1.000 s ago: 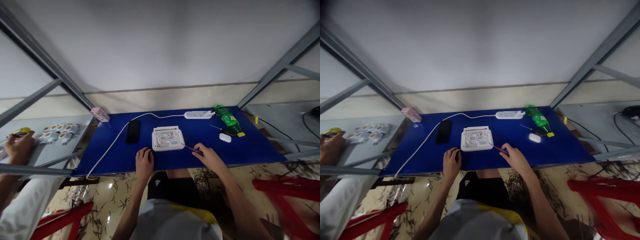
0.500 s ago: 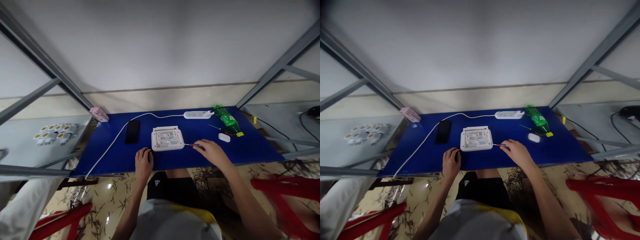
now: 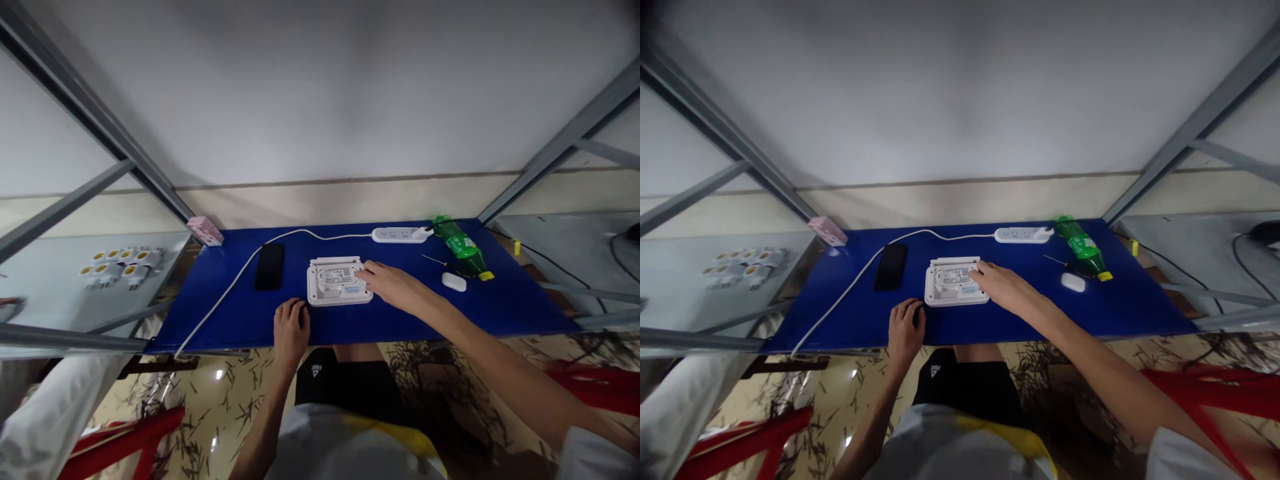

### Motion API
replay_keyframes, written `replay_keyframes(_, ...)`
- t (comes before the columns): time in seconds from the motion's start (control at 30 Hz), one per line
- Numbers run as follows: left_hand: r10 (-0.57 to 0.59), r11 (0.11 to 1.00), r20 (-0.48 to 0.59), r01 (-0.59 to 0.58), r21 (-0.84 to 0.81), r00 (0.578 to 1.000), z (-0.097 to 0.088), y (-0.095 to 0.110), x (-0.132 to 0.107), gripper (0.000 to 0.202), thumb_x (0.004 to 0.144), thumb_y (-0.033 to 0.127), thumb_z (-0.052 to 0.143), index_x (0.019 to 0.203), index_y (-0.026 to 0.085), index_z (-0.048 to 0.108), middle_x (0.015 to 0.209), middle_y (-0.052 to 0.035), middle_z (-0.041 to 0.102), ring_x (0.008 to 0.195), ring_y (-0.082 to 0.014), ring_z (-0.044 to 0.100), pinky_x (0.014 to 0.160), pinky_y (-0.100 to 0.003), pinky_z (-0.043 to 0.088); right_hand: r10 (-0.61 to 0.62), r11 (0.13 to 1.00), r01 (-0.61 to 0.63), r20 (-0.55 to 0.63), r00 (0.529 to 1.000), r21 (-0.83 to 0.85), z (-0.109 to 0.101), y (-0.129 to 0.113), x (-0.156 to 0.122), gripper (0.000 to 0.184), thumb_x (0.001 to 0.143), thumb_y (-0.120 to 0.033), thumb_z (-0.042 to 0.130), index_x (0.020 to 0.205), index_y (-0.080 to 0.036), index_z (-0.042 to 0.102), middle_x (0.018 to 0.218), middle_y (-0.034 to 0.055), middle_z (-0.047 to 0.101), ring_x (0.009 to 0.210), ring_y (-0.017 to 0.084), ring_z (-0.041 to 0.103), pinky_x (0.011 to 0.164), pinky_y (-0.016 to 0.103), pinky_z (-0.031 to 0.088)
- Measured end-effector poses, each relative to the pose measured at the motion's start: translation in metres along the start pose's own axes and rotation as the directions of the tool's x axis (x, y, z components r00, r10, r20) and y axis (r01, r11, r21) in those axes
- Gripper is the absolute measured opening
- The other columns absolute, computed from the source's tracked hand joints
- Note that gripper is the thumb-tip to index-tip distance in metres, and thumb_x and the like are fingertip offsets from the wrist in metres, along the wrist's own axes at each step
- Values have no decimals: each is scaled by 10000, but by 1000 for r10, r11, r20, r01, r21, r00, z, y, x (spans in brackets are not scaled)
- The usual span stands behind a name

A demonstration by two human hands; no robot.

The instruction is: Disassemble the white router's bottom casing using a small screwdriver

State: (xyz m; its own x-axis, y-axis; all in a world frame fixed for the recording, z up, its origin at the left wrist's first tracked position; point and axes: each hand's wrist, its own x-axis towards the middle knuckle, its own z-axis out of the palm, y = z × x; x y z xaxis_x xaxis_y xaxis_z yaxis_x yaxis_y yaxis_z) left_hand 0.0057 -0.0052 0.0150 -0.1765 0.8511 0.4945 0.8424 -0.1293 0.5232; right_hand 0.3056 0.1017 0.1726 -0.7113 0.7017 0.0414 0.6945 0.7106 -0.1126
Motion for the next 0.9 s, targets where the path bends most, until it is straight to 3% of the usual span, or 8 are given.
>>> replay_keyframes(0.13,-13,999,7,14,-44,1000,-1,-4,4,270,1138,285,626,1298,262,842,1302,-171,871,1269,-401,802,1109,-625,679,84,996,-83,69,994,-12,0,-1,-2,194,1162,-216,623,1288,-238,768,1117,119,826,1006,296,782,729,377,542)
replay_keyframes(0.3,-20,994,28,23,-103,999,0,-6,22,314,1147,331,638,1414,260,788,1402,-185,820,1331,-384,780,1055,-555,708,35,998,-38,40,999,53,4,3,-5,299,1079,-100,649,1303,-262,763,1344,126,827,1166,310,810,806,378,620)
replay_keyframes(0.4,46,989,83,-34,-147,995,4,-2,41,355,1157,356,645,1481,258,751,1492,-184,775,1412,-360,741,1085,-510,704,75,994,-80,60,995,79,4,7,-5,210,1116,-195,679,1288,-269,774,1169,107,853,1075,315,821,803,395,634)
replay_keyframes(0.47,107,981,122,-85,-174,987,8,1,54,398,1137,378,697,1507,237,738,1528,-188,753,1440,-357,718,1166,-523,675,97,991,-102,53,994,90,1,8,-5,227,1120,-263,718,1339,-273,777,1138,108,853,1047,320,822,778,394,631)
replay_keyframes(0.6,222,966,214,-185,-179,951,16,6,75,606,1045,438,866,1577,193,712,1639,-234,681,1535,-410,639,1319,-613,565,34,994,-37,28,999,101,-3,7,-5,247,1101,-170,696,1302,-274,796,1332,113,841,1155,292,822,816,357,626)
replay_keyframes(0.67,269,959,272,-232,-160,924,21,6,82,707,1002,462,928,1611,190,694,1714,-256,627,1607,-443,583,1359,-652,516,47,996,-51,56,997,71,-4,6,-5,189,1132,-180,669,1249,-244,802,1203,107,856,1061,281,825,809,361,608)
replay_keyframes(0.8,287,957,364,-254,-138,886,29,2,86,846,918,515,1017,1643,233,684,1807,-238,566,1699,-477,513,1375,-657,497,33,999,-33,111,993,2,-9,5,-2,237,1135,-182,699,1360,-208,769,1227,129,839,1117,293,806,825,361,586)
replay_keyframes(0.9,275,960,386,-232,-155,881,33,-2,84,889,889,556,1041,1639,241,683,1831,-234,555,1725,-485,502,1403,-679,474,3,1000,-2,148,989,-7,-12,3,1,177,1137,-131,657,1257,-197,769,1234,134,826,1151,289,786,844,360,576)
